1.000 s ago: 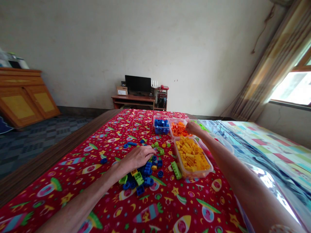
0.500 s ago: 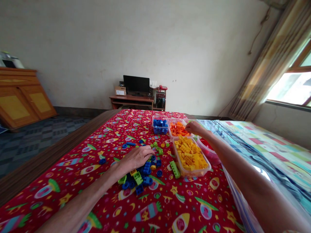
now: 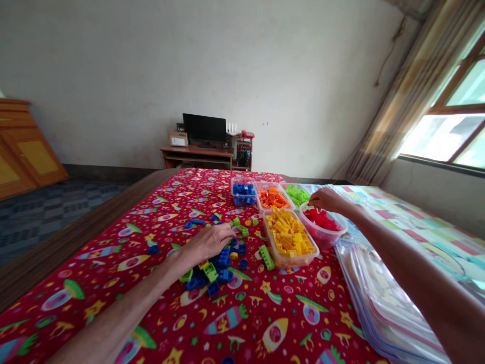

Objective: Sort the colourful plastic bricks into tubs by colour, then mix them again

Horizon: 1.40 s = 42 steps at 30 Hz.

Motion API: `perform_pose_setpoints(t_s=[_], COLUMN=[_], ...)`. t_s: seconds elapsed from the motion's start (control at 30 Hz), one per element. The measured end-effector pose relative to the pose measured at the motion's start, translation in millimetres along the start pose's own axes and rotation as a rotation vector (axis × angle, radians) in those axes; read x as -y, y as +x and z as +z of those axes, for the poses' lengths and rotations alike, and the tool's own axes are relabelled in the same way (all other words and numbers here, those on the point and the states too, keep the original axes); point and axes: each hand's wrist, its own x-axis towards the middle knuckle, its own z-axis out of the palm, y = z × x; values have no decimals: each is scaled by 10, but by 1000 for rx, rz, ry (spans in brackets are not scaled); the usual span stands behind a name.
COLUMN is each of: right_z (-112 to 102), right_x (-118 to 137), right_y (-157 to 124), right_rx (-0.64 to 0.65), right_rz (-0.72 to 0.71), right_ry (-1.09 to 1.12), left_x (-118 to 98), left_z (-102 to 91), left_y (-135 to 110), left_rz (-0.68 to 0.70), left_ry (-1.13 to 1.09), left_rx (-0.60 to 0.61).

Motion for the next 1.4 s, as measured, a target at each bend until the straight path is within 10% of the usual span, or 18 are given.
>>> perform_pose_setpoints(t_s=[0.7,1.07,1.4], right_z=[-254,-473,605], right_x=[-51,1312,2240], right_y=[-276,-209,-331], right_rx=[-83,-313,-279], right_rz=[191,-34,-304], right_ry=[18,87,241], left_x=[-3,58,483], left_z=[10,-16,-382], left_y=[-2,43,-379], left_rz=[-10,46,-177], left_ry=[-67,-58,60], left_rx=[-25,-72,-353])
